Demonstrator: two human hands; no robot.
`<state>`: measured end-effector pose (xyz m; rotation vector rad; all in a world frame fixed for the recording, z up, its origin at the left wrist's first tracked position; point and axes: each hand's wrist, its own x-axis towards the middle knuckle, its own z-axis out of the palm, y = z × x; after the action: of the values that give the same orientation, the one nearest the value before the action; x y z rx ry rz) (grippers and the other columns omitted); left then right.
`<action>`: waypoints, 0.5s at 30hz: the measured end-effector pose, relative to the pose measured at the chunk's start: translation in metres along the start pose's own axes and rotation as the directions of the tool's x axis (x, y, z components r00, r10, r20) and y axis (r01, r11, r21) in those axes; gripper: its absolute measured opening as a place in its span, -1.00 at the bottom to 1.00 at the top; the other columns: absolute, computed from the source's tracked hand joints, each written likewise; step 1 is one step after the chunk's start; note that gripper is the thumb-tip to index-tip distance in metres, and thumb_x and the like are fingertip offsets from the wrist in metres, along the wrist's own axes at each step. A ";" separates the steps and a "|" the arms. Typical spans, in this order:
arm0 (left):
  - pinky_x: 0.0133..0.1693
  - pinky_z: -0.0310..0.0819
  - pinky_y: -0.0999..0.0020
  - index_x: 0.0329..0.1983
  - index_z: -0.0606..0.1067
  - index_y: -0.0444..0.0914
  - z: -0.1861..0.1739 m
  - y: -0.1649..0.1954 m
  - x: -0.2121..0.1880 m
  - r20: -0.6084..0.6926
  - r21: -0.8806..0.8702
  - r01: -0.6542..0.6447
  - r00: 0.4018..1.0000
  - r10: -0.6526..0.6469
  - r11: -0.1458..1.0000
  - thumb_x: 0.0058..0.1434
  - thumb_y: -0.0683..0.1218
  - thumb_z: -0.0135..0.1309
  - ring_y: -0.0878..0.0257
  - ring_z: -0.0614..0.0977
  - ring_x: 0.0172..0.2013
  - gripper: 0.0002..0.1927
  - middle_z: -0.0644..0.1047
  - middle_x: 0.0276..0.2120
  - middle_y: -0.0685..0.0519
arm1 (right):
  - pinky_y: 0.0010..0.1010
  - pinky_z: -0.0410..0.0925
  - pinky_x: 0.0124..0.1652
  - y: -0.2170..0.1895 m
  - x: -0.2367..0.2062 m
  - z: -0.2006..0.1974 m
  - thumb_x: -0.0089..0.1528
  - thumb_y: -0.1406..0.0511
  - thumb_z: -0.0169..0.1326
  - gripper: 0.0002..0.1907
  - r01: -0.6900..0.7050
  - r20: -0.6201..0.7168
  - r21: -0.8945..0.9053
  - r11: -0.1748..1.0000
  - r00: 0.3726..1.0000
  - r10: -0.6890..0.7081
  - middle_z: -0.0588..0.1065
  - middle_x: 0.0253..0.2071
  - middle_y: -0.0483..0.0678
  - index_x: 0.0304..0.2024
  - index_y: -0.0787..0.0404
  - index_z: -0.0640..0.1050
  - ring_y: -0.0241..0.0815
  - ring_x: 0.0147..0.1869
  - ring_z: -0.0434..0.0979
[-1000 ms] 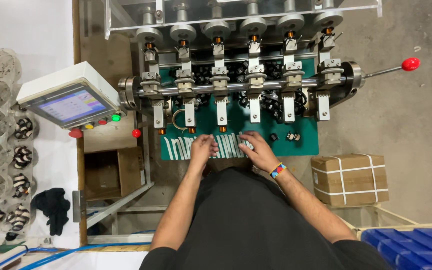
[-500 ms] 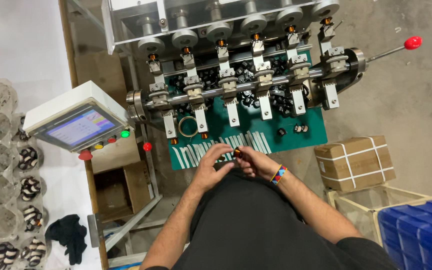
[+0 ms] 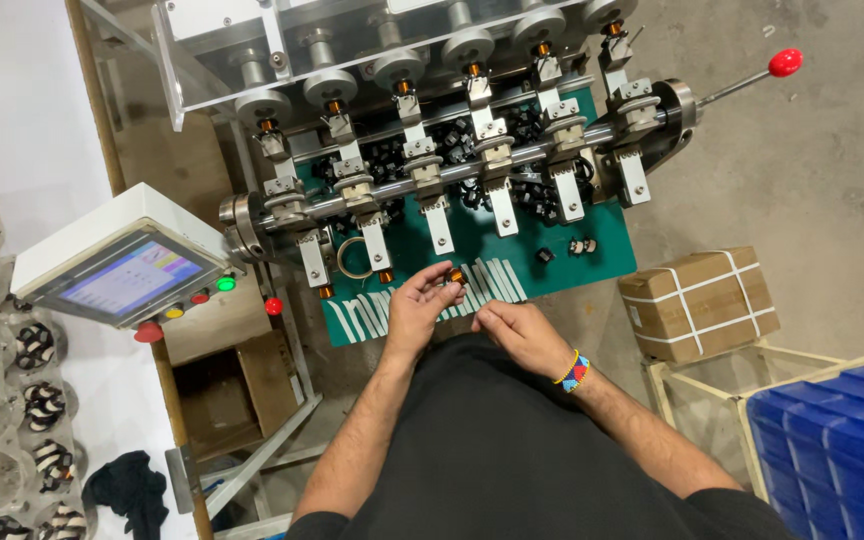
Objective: The person sits at a multi-station bench machine and loads small black cylindrical components into the machine's stations one at a time, pressing them into place by hand. They briefly handle white strip-like parts on the work surface and use scissors to trim or cut material at the machine.
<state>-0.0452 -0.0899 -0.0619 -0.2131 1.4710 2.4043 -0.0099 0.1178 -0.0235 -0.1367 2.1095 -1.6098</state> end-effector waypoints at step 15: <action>-0.06 0.62 0.41 0.25 0.42 -0.40 0.065 -0.036 0.011 -0.009 -0.022 0.009 1.000 -0.009 1.000 0.26 -0.27 0.18 0.28 0.68 -0.09 -0.52 0.60 -0.04 -0.05 | -0.10 0.38 -0.32 -0.014 -0.001 -0.070 0.34 0.21 0.00 -0.78 0.307 0.119 -0.382 0.872 0.952 -0.283 0.57 -0.42 0.08 -0.24 0.18 0.58 0.14 -0.32 0.58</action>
<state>-0.0405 -0.0146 -0.0653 -0.2351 1.4444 2.4169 -0.0420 0.1754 0.0027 -0.6633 2.4342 -1.2832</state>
